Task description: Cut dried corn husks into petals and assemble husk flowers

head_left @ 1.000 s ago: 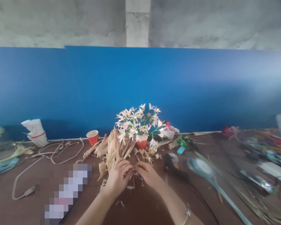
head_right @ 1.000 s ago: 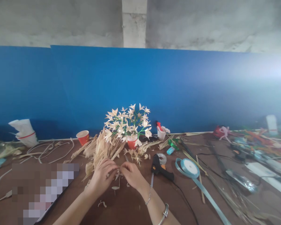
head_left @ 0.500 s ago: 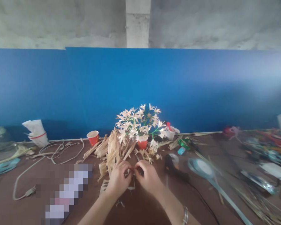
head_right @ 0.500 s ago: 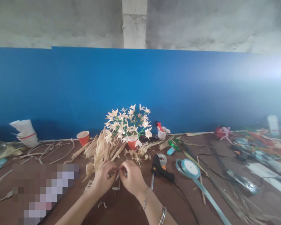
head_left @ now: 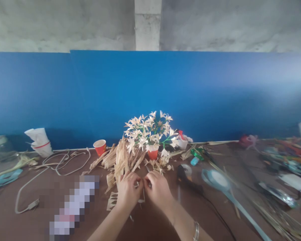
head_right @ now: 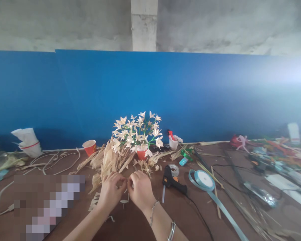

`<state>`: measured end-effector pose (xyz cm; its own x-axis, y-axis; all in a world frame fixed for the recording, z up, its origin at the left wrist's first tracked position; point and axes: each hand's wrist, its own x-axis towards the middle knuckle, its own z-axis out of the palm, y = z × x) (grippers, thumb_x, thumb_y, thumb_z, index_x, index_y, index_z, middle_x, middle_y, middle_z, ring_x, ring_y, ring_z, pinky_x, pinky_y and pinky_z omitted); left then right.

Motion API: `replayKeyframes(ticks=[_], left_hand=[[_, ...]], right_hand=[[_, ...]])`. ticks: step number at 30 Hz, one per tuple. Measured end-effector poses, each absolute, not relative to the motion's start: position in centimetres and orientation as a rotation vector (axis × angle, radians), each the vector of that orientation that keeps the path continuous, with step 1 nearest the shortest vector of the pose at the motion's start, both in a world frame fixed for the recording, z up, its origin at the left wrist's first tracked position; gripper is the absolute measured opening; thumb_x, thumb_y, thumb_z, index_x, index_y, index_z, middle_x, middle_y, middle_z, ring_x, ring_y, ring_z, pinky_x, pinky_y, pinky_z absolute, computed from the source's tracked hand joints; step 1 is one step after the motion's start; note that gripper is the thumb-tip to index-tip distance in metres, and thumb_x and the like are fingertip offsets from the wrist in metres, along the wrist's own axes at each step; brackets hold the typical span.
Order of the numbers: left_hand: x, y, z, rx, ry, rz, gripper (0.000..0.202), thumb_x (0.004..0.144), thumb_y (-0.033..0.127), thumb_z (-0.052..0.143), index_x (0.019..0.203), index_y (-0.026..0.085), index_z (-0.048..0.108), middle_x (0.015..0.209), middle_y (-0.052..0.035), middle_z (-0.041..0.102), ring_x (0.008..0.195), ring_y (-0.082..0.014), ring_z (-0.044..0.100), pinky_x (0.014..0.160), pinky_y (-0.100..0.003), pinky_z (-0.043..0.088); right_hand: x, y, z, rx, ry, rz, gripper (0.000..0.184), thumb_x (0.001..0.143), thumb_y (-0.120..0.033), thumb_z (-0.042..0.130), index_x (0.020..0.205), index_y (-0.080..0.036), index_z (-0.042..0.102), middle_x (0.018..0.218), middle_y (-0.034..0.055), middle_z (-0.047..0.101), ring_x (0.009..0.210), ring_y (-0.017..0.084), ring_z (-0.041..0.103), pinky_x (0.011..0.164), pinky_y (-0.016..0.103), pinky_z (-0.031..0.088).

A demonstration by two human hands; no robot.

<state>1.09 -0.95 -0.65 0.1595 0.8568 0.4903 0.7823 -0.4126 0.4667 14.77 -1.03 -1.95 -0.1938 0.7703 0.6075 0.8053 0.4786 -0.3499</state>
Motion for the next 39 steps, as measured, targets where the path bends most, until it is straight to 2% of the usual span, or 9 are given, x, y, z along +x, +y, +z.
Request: replayKeyframes(ticks=[5,8,11,15,19,20,25,33,39], left_hand=[[0.5,-0.3,-1.1,2.304,1.787,1.068,0.016,0.075,0.022,0.052,0.061,0.02,0.06,0.068,-0.0013,0.065,0.078,-0.0211,0.056,0.074,-0.034,0.032],[-0.7,0.6,-1.2,2.244,1.882,1.039,0.019,0.076,0.02,0.049,0.062,0.02,0.062,0.072,-0.0019,0.067,0.081,-0.022,0.057,0.074,-0.034,0.033],[-1.4,1.0,-1.1,2.309,1.713,0.987,0.018,0.078,0.023,0.05,0.066,0.02,0.064,0.074,-0.003,0.067,0.082,-0.0218,0.057,0.075,-0.033,0.036],[-0.5,0.3,-1.2,2.462,1.467,0.812,0.008,0.072,0.026,0.06,0.071,0.021,0.066,0.08,-0.004,0.064,0.087,-0.0225,0.054,0.078,-0.033,0.037],[0.2,-0.3,-1.8,2.507,1.465,0.664,0.009,0.069,0.026,0.064,0.075,0.021,0.066,0.083,-0.0041,0.061,0.092,-0.024,0.051,0.082,-0.036,0.036],[0.3,-0.3,-2.0,2.505,1.465,0.663,0.008,0.069,0.025,0.063,0.076,0.021,0.066,0.083,-0.004,0.061,0.092,-0.0238,0.051,0.083,-0.036,0.036],[0.0,0.1,-2.2,2.473,1.461,0.745,0.011,0.072,0.016,0.057,0.074,0.02,0.066,0.08,-0.0045,0.061,0.09,-0.022,0.052,0.08,-0.033,0.037],[-0.1,0.2,-2.3,2.414,1.467,0.816,0.016,0.072,0.011,0.053,0.073,0.019,0.067,0.077,-0.0047,0.063,0.085,-0.0218,0.054,0.077,-0.033,0.039],[0.0,0.4,-2.5,2.449,1.326,0.871,0.029,0.069,0.005,0.052,0.089,0.019,0.066,0.086,-0.0057,0.064,0.09,-0.0219,0.053,0.084,-0.035,0.039]], right_hand=[[14.9,-0.8,-2.1,-1.341,-1.874,-0.084,0.015,0.071,-0.007,0.05,0.061,-0.019,0.05,0.062,-0.0002,0.052,0.064,0.014,0.049,0.061,0.024,0.033],[15.9,-0.5,-1.8,-1.369,-1.807,-0.037,0.015,0.077,-0.01,0.048,0.066,-0.018,0.055,0.067,0.0012,0.056,0.067,0.015,0.052,0.064,0.024,0.036],[16.9,0.0,-1.9,-1.382,-1.887,0.05,0.018,0.084,-0.014,0.046,0.073,-0.019,0.06,0.073,0.0024,0.059,0.073,0.015,0.054,0.067,0.024,0.039],[17.0,0.7,-2.6,-1.45,-2.024,0.076,0.022,0.084,-0.017,0.047,0.073,-0.02,0.065,0.077,0.0042,0.058,0.079,0.018,0.054,0.071,0.026,0.04],[16.8,0.6,-2.7,-1.543,-2.037,0.063,0.022,0.078,-0.012,0.051,0.092,-0.02,0.066,0.088,0.0064,0.058,0.089,0.02,0.052,0.077,0.029,0.04],[16.9,0.4,-2.5,-1.554,-2.04,0.07,0.023,0.076,-0.01,0.053,0.092,-0.02,0.065,0.09,0.0063,0.057,0.09,0.02,0.052,0.078,0.029,0.04],[17.3,-0.3,-1.9,-1.563,-2.134,0.141,0.006,0.069,-0.013,0.061,0.069,-0.018,0.064,0.085,0.0049,0.057,0.088,0.02,0.051,0.077,0.029,0.039],[16.6,0.0,-2.9,-1.544,-2.149,0.008,0.012,0.066,-0.005,0.06,0.064,-0.017,0.061,0.084,0.0073,0.057,0.087,0.023,0.052,0.074,0.033,0.039],[16.7,0.1,-3.2,-1.439,-2.114,0.068,0.013,0.072,-0.007,0.056,0.065,-0.018,0.058,0.083,0.0054,0.056,0.084,0.021,0.052,0.071,0.031,0.04]])
